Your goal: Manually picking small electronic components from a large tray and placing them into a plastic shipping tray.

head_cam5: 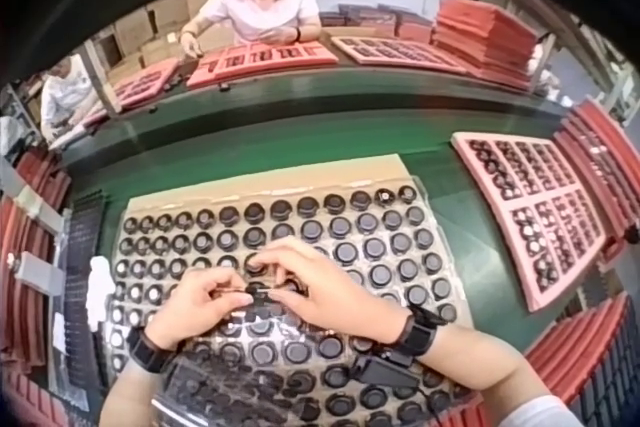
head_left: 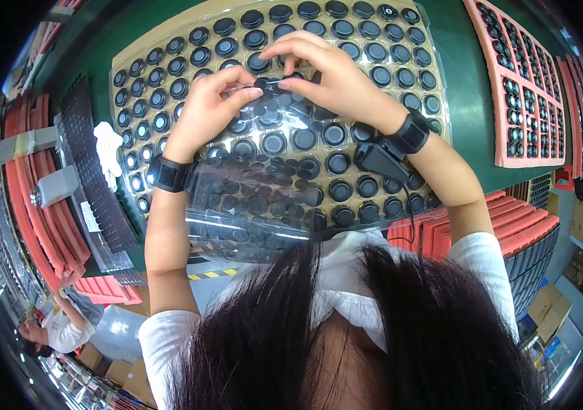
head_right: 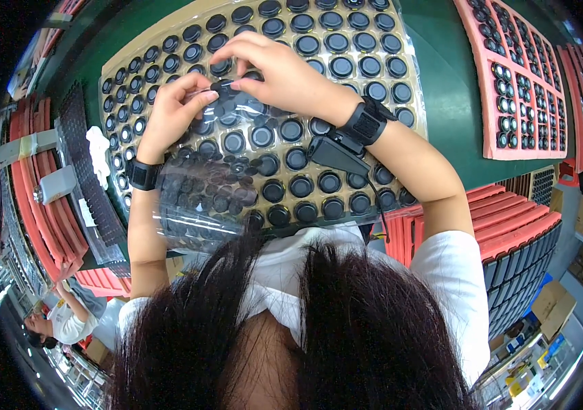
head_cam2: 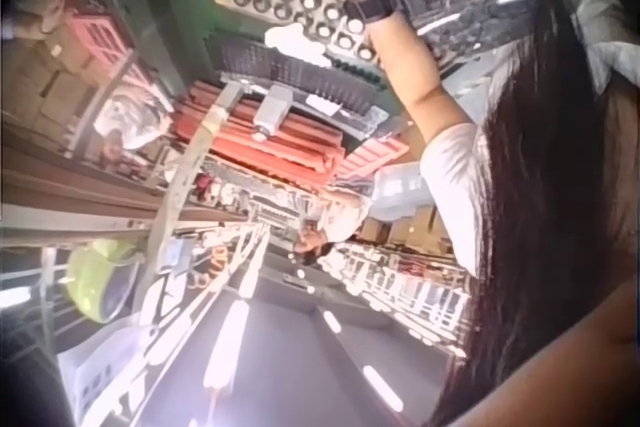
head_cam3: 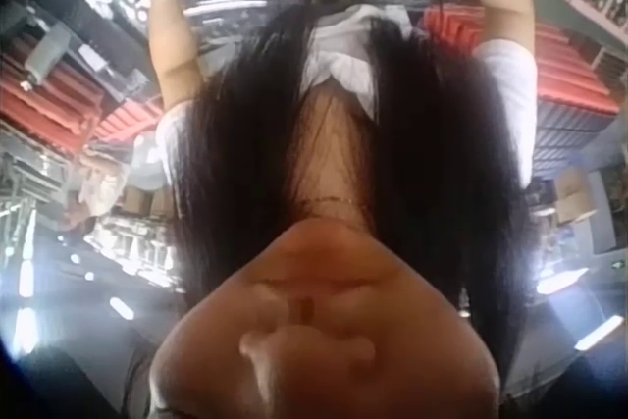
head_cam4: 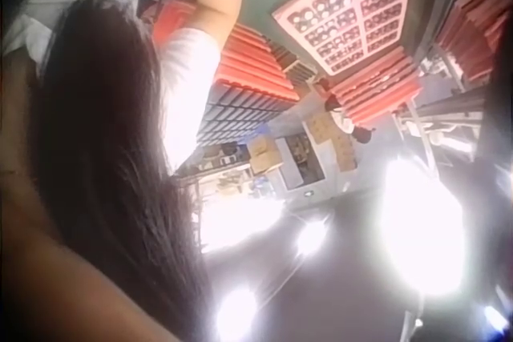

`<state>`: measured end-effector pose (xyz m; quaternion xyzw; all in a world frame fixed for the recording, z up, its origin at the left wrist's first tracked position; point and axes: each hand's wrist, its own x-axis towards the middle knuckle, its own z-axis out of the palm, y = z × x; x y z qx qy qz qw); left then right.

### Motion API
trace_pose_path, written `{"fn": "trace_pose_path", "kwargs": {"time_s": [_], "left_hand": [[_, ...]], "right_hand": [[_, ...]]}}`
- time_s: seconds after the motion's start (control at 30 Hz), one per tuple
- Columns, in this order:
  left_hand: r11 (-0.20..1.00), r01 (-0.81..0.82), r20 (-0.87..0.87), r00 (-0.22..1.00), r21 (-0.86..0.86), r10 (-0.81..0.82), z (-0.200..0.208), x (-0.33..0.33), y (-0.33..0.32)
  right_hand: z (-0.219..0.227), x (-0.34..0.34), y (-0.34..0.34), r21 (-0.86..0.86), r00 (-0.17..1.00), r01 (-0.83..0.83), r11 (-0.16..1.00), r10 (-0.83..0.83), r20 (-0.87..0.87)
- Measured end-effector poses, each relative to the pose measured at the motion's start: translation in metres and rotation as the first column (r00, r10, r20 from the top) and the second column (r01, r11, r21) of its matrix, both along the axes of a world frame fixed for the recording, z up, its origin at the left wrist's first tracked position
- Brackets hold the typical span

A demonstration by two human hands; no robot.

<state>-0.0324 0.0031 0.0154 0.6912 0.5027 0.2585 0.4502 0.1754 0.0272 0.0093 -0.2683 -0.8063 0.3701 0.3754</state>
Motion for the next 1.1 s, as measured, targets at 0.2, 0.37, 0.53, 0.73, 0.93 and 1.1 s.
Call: {"fn": "trace_pose_path", "kwargs": {"time_s": [0.2, 0.37, 0.53, 0.73, 0.93, 1.1], "left_hand": [[1.0, -0.01, 0.037, 0.999, -0.017, 0.011, -0.003, 0.0, 0.0], [1.0, 0.002, 0.029, 1.0, -0.012, -0.002, -0.004, 0.0, 0.001], [1.0, 0.017, 0.039, 0.999, -0.022, -0.016, -0.004, -0.002, 0.002], [0.997, -0.035, 0.103, 0.994, -0.074, 0.043, -0.001, 0.0, 0.001], [0.997, -0.002, 0.069, 0.998, -0.076, 0.007, -0.004, -0.004, 0.003], [0.998, 0.008, 0.067, 0.998, -0.065, -0.004, -0.003, -0.003, 0.003]], "right_hand": [[-0.001, 0.001, 0.002, -0.017, 1.0, -0.01, 1.0, 0.011, 0.023], [0.006, 0.004, 0.001, -0.038, 0.997, -0.046, 0.998, 0.048, 0.065], [0.017, 0.004, -0.003, -0.073, 0.985, -0.148, 0.986, 0.154, 0.076], [0.019, 0.008, -0.001, -0.136, 0.988, -0.156, 0.978, 0.152, -0.039], [-0.001, 0.032, 0.032, -0.28, 0.985, 0.009, 0.96, -0.057, -0.165], [-0.004, 0.049, 0.044, -0.198, 0.993, 0.107, 0.974, -0.116, -0.031]]}}
